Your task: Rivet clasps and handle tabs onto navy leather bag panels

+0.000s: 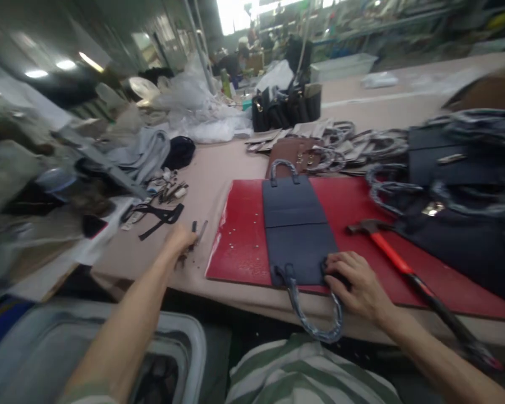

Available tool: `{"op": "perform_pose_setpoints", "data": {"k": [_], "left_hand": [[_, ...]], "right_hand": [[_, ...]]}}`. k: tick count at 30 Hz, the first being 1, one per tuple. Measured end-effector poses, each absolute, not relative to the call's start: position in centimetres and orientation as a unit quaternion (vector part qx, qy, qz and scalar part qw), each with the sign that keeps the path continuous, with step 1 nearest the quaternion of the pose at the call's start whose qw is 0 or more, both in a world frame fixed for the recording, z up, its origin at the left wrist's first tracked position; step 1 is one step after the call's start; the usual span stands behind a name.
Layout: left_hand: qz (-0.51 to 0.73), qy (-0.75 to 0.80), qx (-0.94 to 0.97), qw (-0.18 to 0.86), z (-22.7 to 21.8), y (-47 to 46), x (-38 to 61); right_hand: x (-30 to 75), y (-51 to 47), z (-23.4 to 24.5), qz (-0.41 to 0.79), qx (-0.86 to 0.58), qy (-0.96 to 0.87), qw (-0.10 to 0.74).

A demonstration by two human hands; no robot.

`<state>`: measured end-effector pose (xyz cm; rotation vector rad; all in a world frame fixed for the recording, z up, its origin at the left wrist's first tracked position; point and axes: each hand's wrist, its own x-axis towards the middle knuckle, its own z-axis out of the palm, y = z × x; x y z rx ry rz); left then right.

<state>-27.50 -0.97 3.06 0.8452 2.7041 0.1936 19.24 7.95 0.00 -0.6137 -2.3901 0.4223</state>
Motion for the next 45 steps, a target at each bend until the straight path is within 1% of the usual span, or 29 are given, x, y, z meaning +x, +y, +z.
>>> {"op": "perform_pose_setpoints", "data": {"k": [3, 6, 9, 12, 14, 18, 21, 23, 26, 28, 30, 34, 38, 45], "left_hand": [[0.029, 0.944, 0.281, 0.17, 2.5, -0.1, -28.4], [0.052, 0.945, 0.256, 0.195, 2.3, 0.1, -28.6], [0.148, 0.934, 0.228, 0.232, 2.7, -0.7, -28.2], [0.226, 0.916, 0.22, 0.249, 3.5, -2.1, -27.8], [0.303, 0.889, 0.215, 0.266, 3.9, -3.1, -27.4], [0.528, 0.759, 0.197, 0.326, 4.4, -4.4, -24.0], [0.626, 0.651, 0.21, 0.374, 4.1, -4.2, -18.2], [0.654, 0.591, 0.226, 0.415, 3.5, -3.6, -13.6], [0.658, 0.534, 0.287, 0.447, 2.6, -2.6, -7.4], [0.634, 0.535, 0.36, 0.427, 2.0, -2.0, -4.6], [0.595, 0.555, 0.437, 0.383, 1.5, -1.8, -3.0], [0.527, 0.591, 0.536, 0.292, 0.3, -1.9, -2.2], [0.507, 0.596, 0.582, 0.22, -0.8, -2.1, -2.4], [0.477, 0.61, 0.612, 0.161, -0.8, -1.9, -2.2]], "right_hand": [[19.2, 7.5, 0.2, 0.177, -0.252, -0.904, 0.295], [19.2, 7.4, 0.2, 0.185, -0.261, -0.902, 0.291], [19.3, 7.3, 0.2, 0.193, -0.265, -0.899, 0.291], [19.4, 7.3, 0.1, 0.198, -0.265, -0.899, 0.287], [19.4, 7.4, 0.0, 0.199, -0.267, -0.899, 0.284], [19.5, 7.3, -0.1, 0.2, -0.272, -0.899, 0.28], [19.4, 7.3, -0.1, 0.201, -0.272, -0.898, 0.28], [19.4, 7.3, 0.0, 0.201, -0.272, -0.898, 0.282], [19.3, 7.3, 0.1, 0.201, -0.271, -0.897, 0.284], [19.3, 7.3, 0.1, 0.202, -0.272, -0.897, 0.285], [19.3, 7.3, 0.1, 0.204, -0.273, -0.896, 0.286], [19.4, 7.4, 0.0, 0.209, -0.269, -0.895, 0.288], [19.5, 7.5, 0.0, 0.213, -0.268, -0.895, 0.286], [19.6, 7.6, 0.0, 0.219, -0.268, -0.895, 0.28]]}}
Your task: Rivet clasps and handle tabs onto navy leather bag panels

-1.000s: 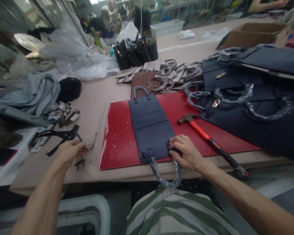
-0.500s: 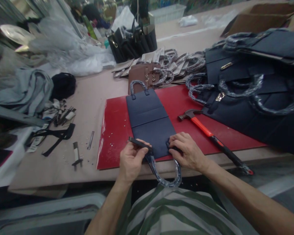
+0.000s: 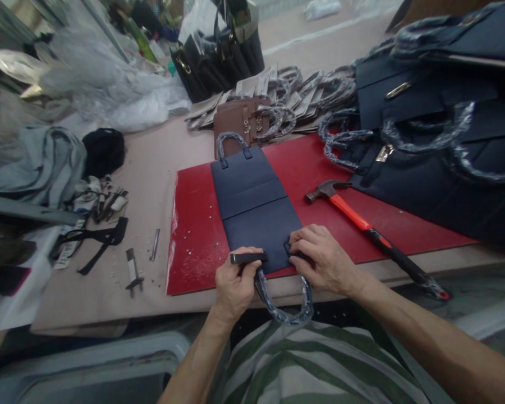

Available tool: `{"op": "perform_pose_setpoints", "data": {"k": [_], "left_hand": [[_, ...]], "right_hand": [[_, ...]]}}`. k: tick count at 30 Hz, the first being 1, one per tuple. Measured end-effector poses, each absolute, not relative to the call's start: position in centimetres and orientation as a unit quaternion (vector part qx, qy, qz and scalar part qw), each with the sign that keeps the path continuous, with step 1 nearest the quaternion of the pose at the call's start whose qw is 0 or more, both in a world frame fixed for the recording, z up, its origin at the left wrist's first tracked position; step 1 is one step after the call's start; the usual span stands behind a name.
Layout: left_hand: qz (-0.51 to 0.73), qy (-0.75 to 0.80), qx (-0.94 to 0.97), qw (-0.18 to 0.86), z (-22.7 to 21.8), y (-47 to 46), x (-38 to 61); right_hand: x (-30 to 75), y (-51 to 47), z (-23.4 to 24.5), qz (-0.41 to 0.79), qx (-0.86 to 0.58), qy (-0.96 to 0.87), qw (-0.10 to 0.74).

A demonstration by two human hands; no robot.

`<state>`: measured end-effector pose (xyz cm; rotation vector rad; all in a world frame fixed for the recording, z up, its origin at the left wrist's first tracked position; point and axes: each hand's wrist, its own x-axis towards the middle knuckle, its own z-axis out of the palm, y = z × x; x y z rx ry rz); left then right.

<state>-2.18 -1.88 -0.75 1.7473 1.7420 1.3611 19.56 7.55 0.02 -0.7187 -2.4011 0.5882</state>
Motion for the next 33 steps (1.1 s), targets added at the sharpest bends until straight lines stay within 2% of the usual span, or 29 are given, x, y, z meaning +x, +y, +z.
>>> {"op": "perform_pose_setpoints", "data": {"k": [14, 23, 28, 31, 33], "left_hand": [[0.487, 0.608, 0.607, 0.156, -1.0, -1.5, -1.6], [0.447, 0.57, 0.689, 0.03, -0.9, -0.9, -0.9], [0.441, 0.566, 0.695, 0.043, -1.0, -0.6, -0.7], [0.446, 0.561, 0.695, 0.057, -1.1, -0.6, -0.8], [0.451, 0.555, 0.696, 0.062, -1.2, -0.6, -0.8]], "right_hand": [[19.7, 7.6, 0.0, 0.218, -0.265, -0.899, 0.272], [19.6, 7.5, 0.0, 0.221, -0.266, -0.896, 0.278], [20.2, 7.8, 0.5, 0.262, -0.276, -0.859, 0.342], [22.2, 8.5, 1.4, 0.177, -0.376, -0.833, 0.366], [23.9, 9.1, 2.0, 0.086, -0.471, -0.822, 0.309]]}}
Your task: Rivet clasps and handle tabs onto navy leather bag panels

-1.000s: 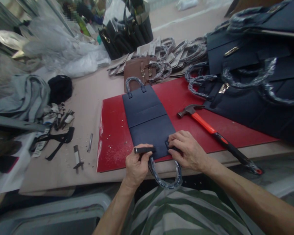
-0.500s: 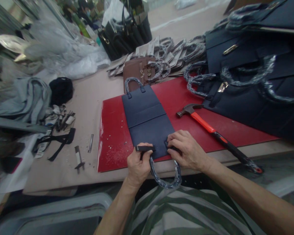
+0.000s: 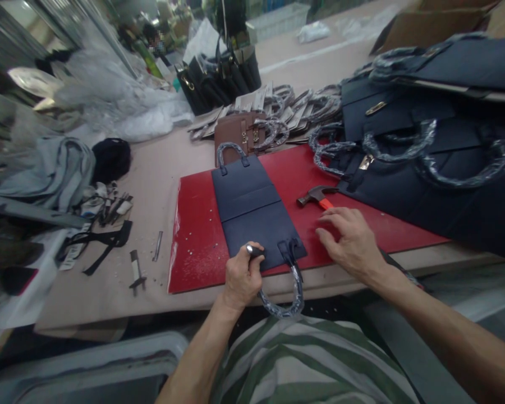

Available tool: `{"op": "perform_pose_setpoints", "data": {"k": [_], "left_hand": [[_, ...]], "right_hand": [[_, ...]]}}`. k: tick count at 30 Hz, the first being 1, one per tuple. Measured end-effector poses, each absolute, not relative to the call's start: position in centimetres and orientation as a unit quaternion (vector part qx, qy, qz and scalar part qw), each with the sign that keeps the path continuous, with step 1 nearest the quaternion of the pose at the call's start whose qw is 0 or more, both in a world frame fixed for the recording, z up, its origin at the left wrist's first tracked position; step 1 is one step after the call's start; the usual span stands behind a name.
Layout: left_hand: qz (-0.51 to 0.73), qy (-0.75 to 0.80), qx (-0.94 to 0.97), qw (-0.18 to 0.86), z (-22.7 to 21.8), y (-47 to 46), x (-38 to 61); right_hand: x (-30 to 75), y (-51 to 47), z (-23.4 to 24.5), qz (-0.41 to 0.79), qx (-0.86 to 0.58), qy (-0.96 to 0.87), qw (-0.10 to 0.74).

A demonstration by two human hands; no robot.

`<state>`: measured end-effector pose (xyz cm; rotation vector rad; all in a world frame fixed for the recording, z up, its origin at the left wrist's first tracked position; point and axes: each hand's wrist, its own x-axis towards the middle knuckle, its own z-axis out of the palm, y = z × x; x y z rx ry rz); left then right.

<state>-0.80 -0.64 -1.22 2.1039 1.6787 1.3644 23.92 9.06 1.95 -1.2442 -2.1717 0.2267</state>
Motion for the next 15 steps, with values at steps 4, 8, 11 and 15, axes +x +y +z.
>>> {"op": "perform_pose_setpoints", "data": {"k": [4, 8, 11, 15], "left_hand": [[0.455, 0.558, 0.689, 0.081, -1.3, -0.6, -0.8], [0.453, 0.562, 0.686, 0.098, -1.2, -0.6, -0.7], [0.456, 0.559, 0.685, 0.102, -1.2, -0.5, -0.6], [0.46, 0.558, 0.683, 0.104, -1.1, -0.4, -0.5]], "right_hand": [[26.7, 10.3, 2.7, 0.023, -0.596, -0.795, 0.114], [27.1, 11.6, 3.8, 0.29, -0.655, -0.69, 0.1], [26.2, 11.8, 5.2, 0.57, -0.607, -0.538, 0.131], [24.3, 9.8, 7.6, 0.657, -0.58, -0.452, 0.165]]}}
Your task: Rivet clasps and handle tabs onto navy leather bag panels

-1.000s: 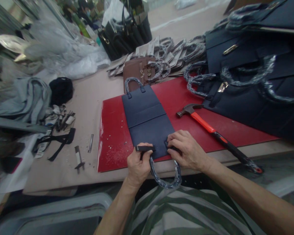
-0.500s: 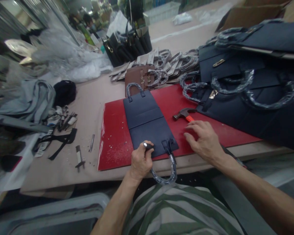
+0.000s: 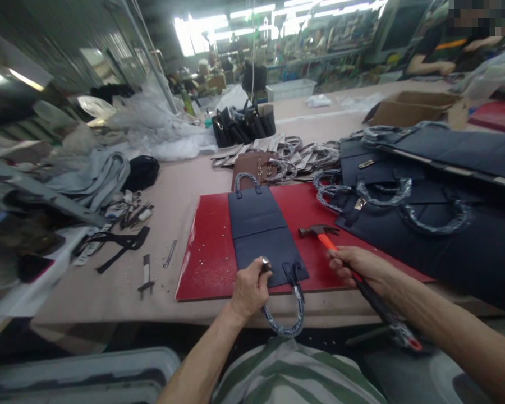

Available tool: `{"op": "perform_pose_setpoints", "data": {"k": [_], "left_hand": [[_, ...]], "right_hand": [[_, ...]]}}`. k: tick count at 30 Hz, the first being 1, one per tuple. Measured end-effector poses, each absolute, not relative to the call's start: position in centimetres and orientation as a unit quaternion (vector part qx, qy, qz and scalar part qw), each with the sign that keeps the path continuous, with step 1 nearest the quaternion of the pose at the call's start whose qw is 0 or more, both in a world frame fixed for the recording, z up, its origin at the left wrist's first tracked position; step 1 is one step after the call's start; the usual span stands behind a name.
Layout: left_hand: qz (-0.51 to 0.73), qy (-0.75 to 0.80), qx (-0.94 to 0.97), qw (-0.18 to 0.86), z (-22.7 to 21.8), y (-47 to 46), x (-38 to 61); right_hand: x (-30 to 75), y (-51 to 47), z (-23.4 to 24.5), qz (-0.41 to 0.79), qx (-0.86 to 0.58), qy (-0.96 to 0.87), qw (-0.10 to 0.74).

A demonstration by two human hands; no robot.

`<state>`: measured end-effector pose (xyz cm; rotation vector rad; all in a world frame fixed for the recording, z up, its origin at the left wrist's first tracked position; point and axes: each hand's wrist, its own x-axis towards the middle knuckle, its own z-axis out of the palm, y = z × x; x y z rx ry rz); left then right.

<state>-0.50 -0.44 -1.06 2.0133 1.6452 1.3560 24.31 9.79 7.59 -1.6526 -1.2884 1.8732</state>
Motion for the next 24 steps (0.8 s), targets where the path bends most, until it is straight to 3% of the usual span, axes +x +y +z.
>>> {"op": "perform_pose_setpoints", "data": {"k": [2, 6, 10, 13, 18, 20, 22, 24], "left_hand": [[0.46, 0.558, 0.683, 0.105, -1.0, -0.4, -0.5], [0.462, 0.561, 0.678, 0.11, -1.1, -0.3, -0.4], [0.475, 0.555, 0.676, 0.094, -1.3, -0.2, -0.3], [0.474, 0.551, 0.682, 0.086, -1.3, -0.2, -0.3], [0.466, 0.551, 0.688, 0.079, -1.3, -0.2, -0.5], [0.462, 0.554, 0.689, 0.071, -1.4, -0.2, -0.5], [0.461, 0.557, 0.688, 0.072, -1.4, -0.1, -0.5], [0.463, 0.555, 0.685, 0.084, -1.5, -0.1, -0.5]], "right_hand": [[23.4, 8.0, 9.1, 0.591, -0.571, -0.533, 0.2], [22.2, 4.8, 12.0, 0.325, -0.452, -0.788, 0.262], [21.8, 3.6, 13.3, 0.106, -0.35, -0.912, 0.186], [21.7, 3.4, 14.7, 0.038, -0.315, -0.936, 0.15], [21.5, 2.7, 16.0, 0.042, -0.365, -0.865, 0.342], [21.8, 2.5, 14.9, 0.032, -0.343, -0.893, 0.29], [22.4, 2.8, 13.6, 0.024, -0.31, -0.935, 0.17], [23.0, 3.5, 12.6, 0.035, -0.321, -0.941, 0.102]]}}
